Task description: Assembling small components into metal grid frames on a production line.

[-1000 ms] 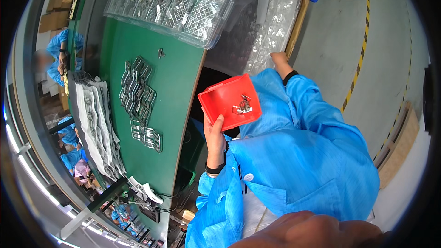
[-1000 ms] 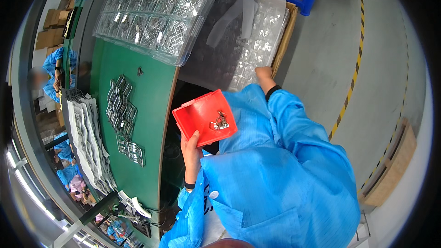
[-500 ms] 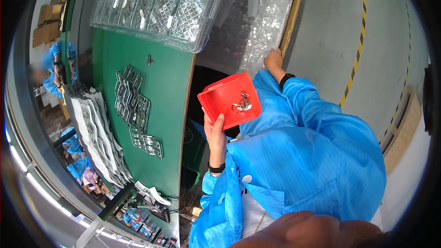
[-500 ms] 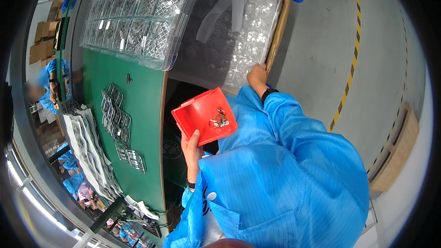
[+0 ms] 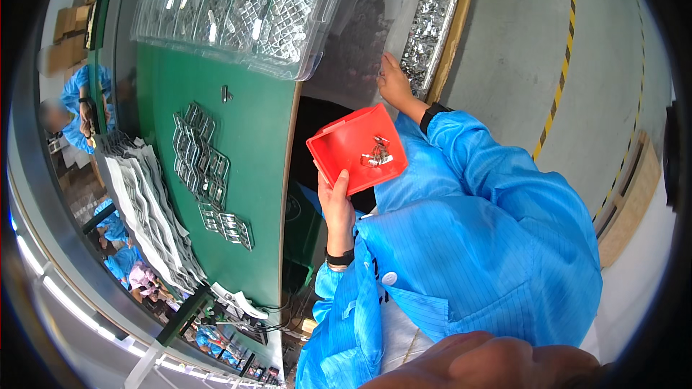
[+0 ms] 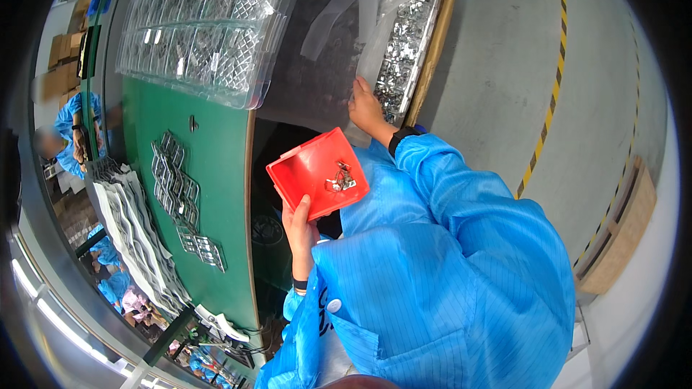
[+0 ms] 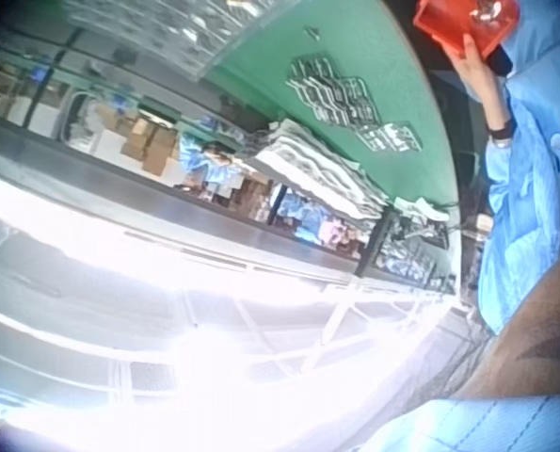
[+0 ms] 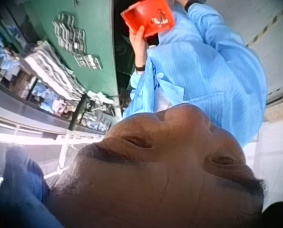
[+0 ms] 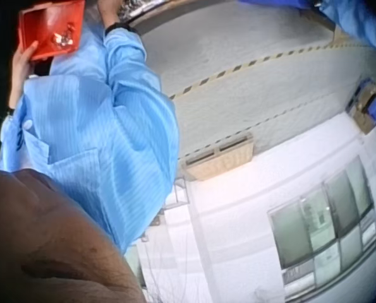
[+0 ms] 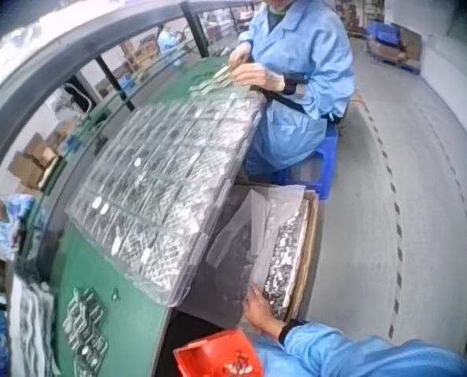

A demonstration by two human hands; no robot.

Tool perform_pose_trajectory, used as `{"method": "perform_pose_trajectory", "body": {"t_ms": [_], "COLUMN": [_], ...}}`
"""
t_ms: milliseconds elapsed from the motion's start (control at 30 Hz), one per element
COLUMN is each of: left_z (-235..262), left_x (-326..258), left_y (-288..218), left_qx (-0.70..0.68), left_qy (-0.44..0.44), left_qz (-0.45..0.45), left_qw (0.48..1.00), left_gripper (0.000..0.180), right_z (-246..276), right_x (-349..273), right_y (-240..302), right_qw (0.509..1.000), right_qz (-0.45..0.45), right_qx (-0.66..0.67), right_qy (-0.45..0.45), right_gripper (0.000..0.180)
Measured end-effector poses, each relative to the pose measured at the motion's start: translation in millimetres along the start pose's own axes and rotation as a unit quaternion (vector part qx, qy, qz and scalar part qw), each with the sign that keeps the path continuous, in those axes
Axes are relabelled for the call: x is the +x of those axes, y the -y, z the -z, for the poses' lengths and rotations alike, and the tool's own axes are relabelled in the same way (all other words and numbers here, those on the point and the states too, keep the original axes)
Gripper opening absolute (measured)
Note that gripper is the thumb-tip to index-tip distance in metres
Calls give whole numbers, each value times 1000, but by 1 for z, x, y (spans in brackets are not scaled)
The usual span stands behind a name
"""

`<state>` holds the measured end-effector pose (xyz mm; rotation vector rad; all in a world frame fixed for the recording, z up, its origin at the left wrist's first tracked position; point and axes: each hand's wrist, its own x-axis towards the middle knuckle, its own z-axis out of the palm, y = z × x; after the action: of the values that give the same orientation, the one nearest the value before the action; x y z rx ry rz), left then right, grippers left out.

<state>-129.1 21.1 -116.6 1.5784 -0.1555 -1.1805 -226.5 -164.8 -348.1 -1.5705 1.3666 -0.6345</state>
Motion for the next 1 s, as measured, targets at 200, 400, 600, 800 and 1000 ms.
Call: {"method": "perform_pose_trajectory", "body": {"t_ms": [200,400,600,800,1000], "left_z": [8,7,2,7,9], "left_x": [9,14,15,16,23], "left_y": [8,7,4,7,12], "left_qx": [-4,4,-7,-11,1], "left_qy": [4,15,7,-3,-3], "left_qz": [6,13,13,8,26], "left_qw": [1000,1000,1000,1000,1000], "left_gripper": [49,40,32,33,30], "right_z": [-2,-1,5,-2,11], "right_x": [-3,-6,-7,-6,-5], "right_y": [-16,-21,-12,-33,-45], "right_qw": [999,998,998,996,999], "right_qz": [32,50,30,72,37], "right_qx": [3,-14,6,28,5], "right_qy": [17,25,60,43,37], "right_gripper": [55,55,55,58,61]}}
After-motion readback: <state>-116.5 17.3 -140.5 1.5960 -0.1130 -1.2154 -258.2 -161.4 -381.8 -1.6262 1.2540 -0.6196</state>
